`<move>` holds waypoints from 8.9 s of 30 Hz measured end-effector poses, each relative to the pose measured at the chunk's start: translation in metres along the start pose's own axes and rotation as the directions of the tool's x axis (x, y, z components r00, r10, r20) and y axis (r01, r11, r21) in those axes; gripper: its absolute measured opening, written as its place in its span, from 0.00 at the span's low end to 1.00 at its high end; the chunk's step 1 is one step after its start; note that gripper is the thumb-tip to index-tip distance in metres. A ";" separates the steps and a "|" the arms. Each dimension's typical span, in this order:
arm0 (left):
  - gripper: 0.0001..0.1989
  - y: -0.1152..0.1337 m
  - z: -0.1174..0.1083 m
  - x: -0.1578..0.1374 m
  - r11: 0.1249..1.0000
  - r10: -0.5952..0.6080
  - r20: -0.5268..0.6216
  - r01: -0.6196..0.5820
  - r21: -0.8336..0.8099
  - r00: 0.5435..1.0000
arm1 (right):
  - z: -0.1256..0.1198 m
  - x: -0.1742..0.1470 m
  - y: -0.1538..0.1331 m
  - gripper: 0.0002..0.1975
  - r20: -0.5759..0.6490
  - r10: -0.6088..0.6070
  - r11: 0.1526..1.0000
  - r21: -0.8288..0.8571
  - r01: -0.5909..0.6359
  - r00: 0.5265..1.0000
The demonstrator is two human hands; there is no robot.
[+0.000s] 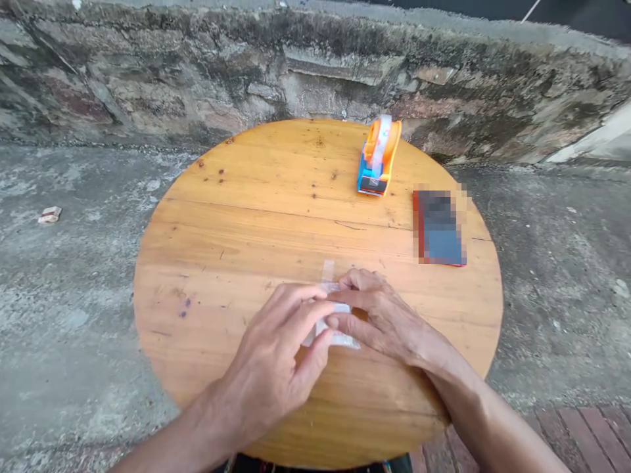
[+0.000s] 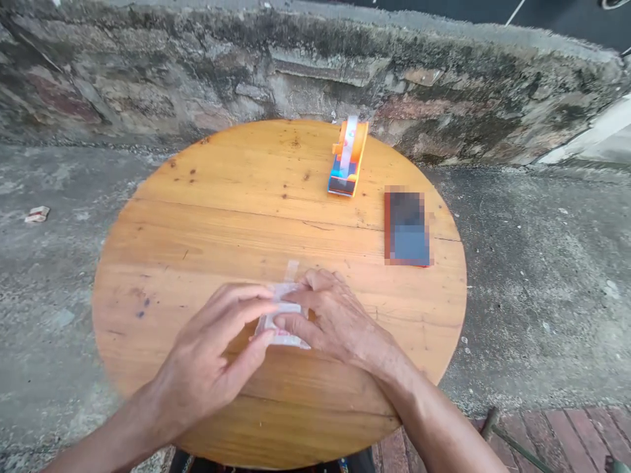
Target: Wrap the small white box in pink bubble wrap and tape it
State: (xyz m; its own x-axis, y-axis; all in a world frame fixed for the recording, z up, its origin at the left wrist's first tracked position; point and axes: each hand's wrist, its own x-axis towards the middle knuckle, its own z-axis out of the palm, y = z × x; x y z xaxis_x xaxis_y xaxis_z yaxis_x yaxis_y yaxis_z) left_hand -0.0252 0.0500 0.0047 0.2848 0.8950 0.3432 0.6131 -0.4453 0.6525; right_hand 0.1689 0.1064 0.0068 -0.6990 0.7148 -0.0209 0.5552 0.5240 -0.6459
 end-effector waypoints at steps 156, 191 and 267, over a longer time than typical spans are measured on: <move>0.11 -0.021 0.037 -0.025 0.954 0.299 -0.297 -0.296 0.055 0.907 | 0.016 -0.012 0.029 0.28 -0.163 0.131 0.878 0.478 -0.038 0.978; 0.38 -0.027 0.038 -0.030 0.977 -0.083 -0.144 0.052 -0.208 0.986 | 0.061 -0.039 0.007 0.32 -0.519 0.053 0.998 0.062 -0.024 0.853; 0.05 -0.024 0.018 -0.052 0.990 -0.136 -0.130 0.139 0.012 0.982 | 0.061 -0.035 0.014 0.35 -0.477 0.043 0.995 0.103 0.007 0.878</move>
State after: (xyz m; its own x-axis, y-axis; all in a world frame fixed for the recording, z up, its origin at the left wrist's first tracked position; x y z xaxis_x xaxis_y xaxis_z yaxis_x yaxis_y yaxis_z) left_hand -0.0414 0.0143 -0.0414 0.1003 0.9365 0.3361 0.6552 -0.3164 0.6860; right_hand 0.1736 0.0600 -0.0478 -0.3750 0.8709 0.3175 0.5005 0.4786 -0.7214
